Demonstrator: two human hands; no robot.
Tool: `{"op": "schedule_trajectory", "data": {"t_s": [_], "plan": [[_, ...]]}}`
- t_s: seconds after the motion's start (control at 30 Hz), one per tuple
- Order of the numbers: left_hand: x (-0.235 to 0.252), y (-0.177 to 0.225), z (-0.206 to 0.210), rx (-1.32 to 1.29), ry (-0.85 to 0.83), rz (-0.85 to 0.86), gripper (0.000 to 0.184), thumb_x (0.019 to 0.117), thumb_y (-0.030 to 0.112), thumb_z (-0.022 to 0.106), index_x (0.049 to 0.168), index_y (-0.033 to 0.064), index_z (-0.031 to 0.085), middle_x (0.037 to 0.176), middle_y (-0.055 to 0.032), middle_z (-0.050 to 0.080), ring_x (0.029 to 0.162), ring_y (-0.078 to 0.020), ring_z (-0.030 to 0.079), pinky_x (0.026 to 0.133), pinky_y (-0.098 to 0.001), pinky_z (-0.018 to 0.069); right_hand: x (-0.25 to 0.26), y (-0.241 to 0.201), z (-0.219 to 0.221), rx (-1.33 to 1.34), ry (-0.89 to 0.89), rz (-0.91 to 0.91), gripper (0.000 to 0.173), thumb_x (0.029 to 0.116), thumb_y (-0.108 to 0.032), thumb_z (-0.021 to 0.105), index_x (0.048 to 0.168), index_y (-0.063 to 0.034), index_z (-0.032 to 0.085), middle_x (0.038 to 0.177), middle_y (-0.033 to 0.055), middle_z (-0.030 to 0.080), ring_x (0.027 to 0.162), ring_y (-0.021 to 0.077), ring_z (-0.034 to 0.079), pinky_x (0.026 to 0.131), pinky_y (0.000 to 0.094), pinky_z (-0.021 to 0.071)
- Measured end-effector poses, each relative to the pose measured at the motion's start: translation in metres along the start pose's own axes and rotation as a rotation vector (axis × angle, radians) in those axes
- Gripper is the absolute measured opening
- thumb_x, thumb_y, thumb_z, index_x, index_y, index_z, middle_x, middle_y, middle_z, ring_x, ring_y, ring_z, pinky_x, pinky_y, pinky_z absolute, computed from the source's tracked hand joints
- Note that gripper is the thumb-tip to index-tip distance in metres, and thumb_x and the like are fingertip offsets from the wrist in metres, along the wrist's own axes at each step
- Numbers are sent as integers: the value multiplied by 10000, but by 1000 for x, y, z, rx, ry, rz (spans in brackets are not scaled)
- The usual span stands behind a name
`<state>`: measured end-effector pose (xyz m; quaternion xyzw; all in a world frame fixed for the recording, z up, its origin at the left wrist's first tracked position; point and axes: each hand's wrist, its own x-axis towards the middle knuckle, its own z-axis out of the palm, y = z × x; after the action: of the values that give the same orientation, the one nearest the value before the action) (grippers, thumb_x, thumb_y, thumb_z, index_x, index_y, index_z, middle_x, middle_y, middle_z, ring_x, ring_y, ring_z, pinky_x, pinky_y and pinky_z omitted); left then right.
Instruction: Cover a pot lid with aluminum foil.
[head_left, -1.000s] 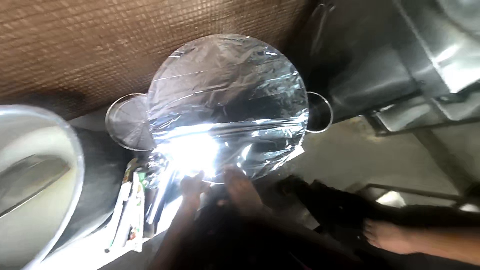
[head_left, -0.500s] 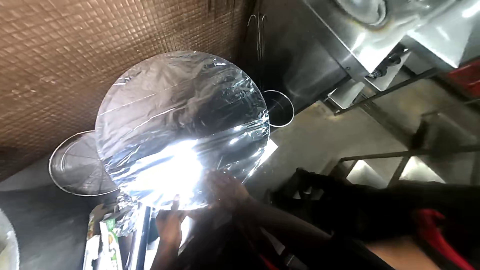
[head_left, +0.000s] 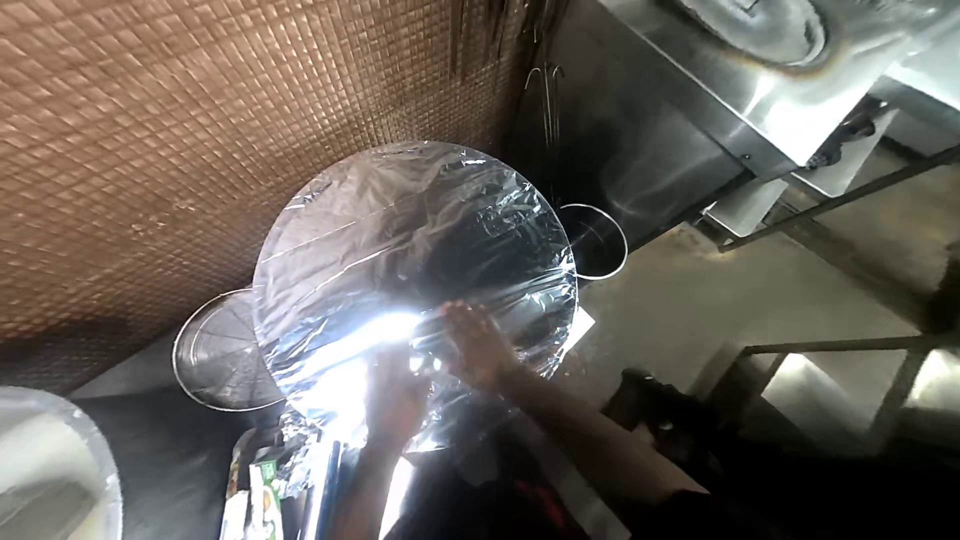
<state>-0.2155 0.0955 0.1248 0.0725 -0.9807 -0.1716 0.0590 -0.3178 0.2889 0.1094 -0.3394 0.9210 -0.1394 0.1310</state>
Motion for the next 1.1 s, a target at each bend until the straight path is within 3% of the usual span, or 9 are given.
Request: {"op": "schedule_trajectory", "data": {"t_s": [0.1, 0.2, 0.33, 0.5, 0.67, 0.77, 0.9, 1.1], "plan": [[31, -19, 30, 96, -47, 119, 675, 972, 563, 366, 1532, 208, 492, 1649, -122, 343, 1534, -386, 264, 1185, -690, 191, 28, -18, 10, -3, -56, -38, 925, 980, -771, 165, 1642, -130, 237, 1727, 47, 144, 1598, 245, 63, 1278, 560, 1], [36, -32, 33, 163, -142, 80, 782, 949, 627, 346, 1595, 188, 386, 1678, -102, 284, 1558, -352, 211, 1197, -692, 140, 34, -14, 20, -44, -16, -4, 964, 951, -811, 187, 1637, -137, 257, 1718, 47, 189, 1591, 234, 118, 1276, 563, 70], [31, -47, 33, 241, -182, 7, 879, 939, 749, 266, 1619, 196, 326, 1694, -84, 246, 1566, -344, 189, 1205, -682, 139, 29, 2, 17, -99, -58, -3, 935, 967, -785, 229, 1646, -142, 226, 1722, 43, 172, 1591, 225, 118, 1277, 545, 90], [27, -59, 15, 305, -250, -88, 838, 976, 661, 350, 1647, 175, 226, 1720, -81, 146, 1585, -328, 98, 1219, -673, 82, 18, 35, 11, -162, -6, -43, 969, 948, -812, 221, 1626, -123, 289, 1704, 65, 235, 1581, 244, 175, 1270, 557, 134], [20, -85, 11, 355, -195, -168, 845, 981, 641, 385, 1643, 139, 228, 1710, -121, 171, 1576, -339, 144, 1218, -658, 113, 7, 70, 8, -223, 66, -20, 992, 942, -820, 139, 1623, -117, 300, 1692, 64, 272, 1569, 235, 222, 1265, 560, 160], [19, -98, 6, 356, -169, -233, 892, 964, 705, 300, 1640, 126, 231, 1704, -143, 178, 1571, -362, 153, 1211, -674, 112, 1, 90, 0, -243, 61, -6, 987, 942, -821, 158, 1625, -123, 297, 1691, 63, 275, 1568, 247, 228, 1259, 580, 168], [19, -113, -1, 335, -167, -328, 937, 937, 708, 355, 1637, 100, 223, 1707, -156, 152, 1573, -362, 141, 1210, -682, 77, -6, 112, -10, -257, 75, 25, 953, 945, -816, 201, 1624, -157, 313, 1686, 30, 294, 1568, 243, 226, 1254, 591, 167], [21, -135, -7, 334, -86, -420, 998, 911, 793, 261, 1638, 109, 228, 1706, -123, 187, 1576, -348, 141, 1200, -709, 44, -22, 162, -30, -284, 110, 189, 922, 969, -781, 156, 1630, -153, 294, 1699, 37, 256, 1573, 286, 204, 1236, 639, 147]]}}
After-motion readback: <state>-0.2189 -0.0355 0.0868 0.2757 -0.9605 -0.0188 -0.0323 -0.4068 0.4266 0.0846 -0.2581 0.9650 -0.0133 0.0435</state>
